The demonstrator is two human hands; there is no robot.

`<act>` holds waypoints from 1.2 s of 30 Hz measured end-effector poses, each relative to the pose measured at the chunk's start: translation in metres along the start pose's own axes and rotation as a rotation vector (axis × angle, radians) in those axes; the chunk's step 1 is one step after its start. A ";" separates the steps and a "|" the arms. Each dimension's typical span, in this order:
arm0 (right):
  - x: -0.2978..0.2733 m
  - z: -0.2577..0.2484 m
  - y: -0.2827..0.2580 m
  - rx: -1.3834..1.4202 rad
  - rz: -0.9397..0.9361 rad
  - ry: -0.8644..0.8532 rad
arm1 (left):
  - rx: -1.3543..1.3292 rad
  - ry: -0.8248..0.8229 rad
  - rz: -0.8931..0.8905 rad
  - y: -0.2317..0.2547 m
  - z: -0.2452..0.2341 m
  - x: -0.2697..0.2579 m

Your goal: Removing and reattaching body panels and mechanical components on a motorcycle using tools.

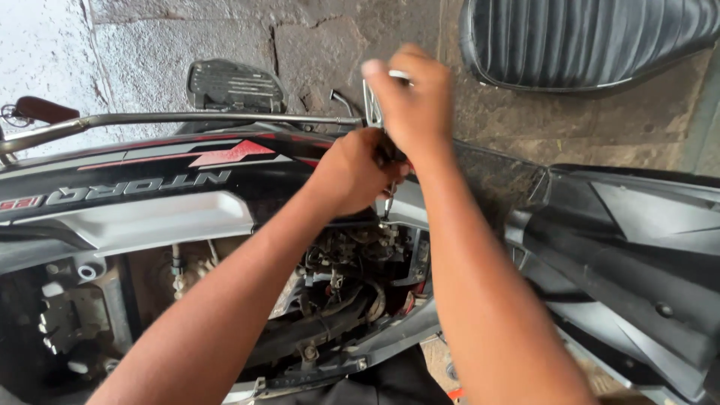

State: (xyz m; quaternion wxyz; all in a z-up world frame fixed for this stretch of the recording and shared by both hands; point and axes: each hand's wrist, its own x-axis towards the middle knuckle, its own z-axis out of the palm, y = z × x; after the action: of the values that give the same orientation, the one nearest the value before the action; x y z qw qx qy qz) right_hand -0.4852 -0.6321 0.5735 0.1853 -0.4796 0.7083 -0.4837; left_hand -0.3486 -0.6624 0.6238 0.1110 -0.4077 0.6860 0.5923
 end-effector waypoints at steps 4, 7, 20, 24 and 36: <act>-0.020 -0.003 0.022 0.223 0.261 0.252 | 0.113 0.101 0.109 -0.012 0.013 0.010; -0.024 -0.011 0.011 -0.150 0.458 0.325 | 0.069 0.079 0.222 -0.021 0.023 0.023; -0.003 -0.010 -0.044 -0.694 0.201 0.177 | 1.153 0.314 0.591 -0.050 0.035 -0.053; 0.009 -0.013 -0.059 -0.487 0.174 0.214 | 1.154 0.237 0.622 -0.045 0.035 -0.042; 0.002 -0.016 -0.018 -0.302 0.292 0.266 | 1.142 0.535 0.966 -0.110 0.054 -0.006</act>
State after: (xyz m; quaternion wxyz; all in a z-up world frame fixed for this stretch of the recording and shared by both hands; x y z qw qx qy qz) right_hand -0.4882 -0.6269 0.5967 0.0848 -0.3268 0.8523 -0.3995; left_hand -0.2865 -0.6071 0.5334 -0.1346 -0.0736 0.9881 0.0135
